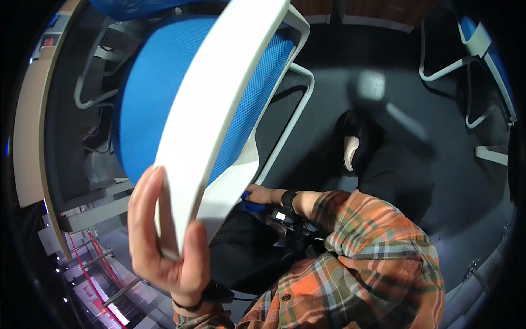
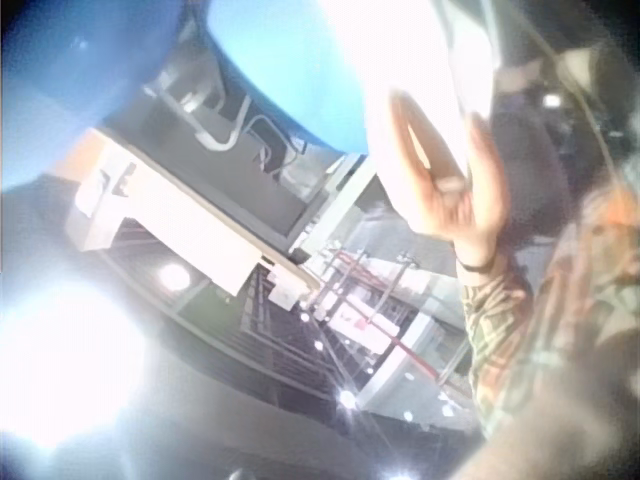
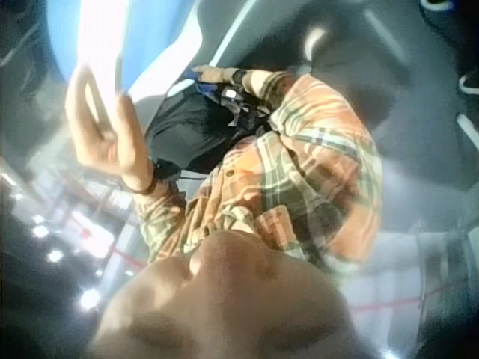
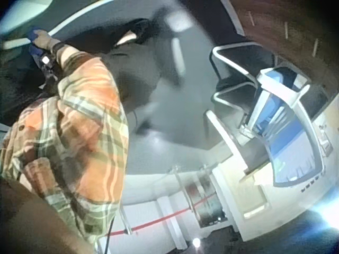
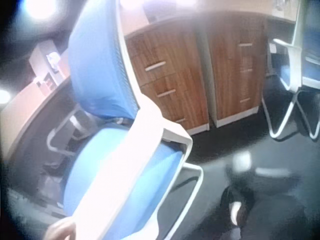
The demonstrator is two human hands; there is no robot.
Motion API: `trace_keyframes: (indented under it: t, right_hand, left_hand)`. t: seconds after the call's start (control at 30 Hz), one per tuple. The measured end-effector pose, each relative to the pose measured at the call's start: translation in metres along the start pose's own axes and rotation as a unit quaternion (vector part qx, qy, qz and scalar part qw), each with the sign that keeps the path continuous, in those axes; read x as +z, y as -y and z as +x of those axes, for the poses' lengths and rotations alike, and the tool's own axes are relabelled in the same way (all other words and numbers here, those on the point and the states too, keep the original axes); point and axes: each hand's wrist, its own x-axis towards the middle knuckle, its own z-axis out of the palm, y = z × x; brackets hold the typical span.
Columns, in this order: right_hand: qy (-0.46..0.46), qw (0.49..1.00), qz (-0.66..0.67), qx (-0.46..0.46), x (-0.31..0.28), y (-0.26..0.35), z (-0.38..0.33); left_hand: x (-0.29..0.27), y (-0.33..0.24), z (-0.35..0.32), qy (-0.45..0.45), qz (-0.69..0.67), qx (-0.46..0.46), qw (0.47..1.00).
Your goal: The person wipes the underside, seat, and back of a blue mesh chair using a blue cloth. They rotate the chair to access different sides and continue wiping the frame and mesh surfaces.
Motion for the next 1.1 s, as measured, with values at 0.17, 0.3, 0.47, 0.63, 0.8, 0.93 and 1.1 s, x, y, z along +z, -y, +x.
trace_keyframes:
  t: [0.17, 0.3, 0.47, 0.63, 0.8, 0.93, 1.1]
  right_hand:
    - [0.017, 0.98, 0.2, -0.001, -0.003, 0.06, -0.028]
    - [0.033, 0.924, 0.382, -0.011, 0.0, 0.082, -0.057]
    - [0.121, 0.832, 0.54, -0.027, 0.023, 0.077, -0.101]
    - [0.077, 0.832, 0.549, -0.003, 0.002, 0.075, -0.151]
    - [0.046, 0.828, 0.545, -0.122, -0.019, 0.099, -0.185]
    - [0.075, 0.811, 0.554, -0.172, -0.023, 0.111, -0.198]
    - [0.09, 0.78, 0.603, -0.142, 0.0, 0.124, -0.188]
  left_hand:
    - [0.01, 0.006, 0.005, -0.013, -0.022, 0.07, 0.997]
    - [0.018, 0.005, 0.006, -0.039, -0.071, 0.087, 0.993]
    - [0.023, 0.004, 0.007, -0.076, -0.045, 0.124, 0.988]
    - [0.009, 0.013, -0.001, -0.025, -0.037, 0.146, 0.988]
    - [-0.007, 0.06, -0.018, 0.021, -0.169, 0.068, 0.983]
    - [-0.006, 0.131, -0.063, -0.095, -0.145, -0.055, 0.983]
    - [0.008, 0.202, -0.094, -0.242, -0.22, -0.386, 0.863]
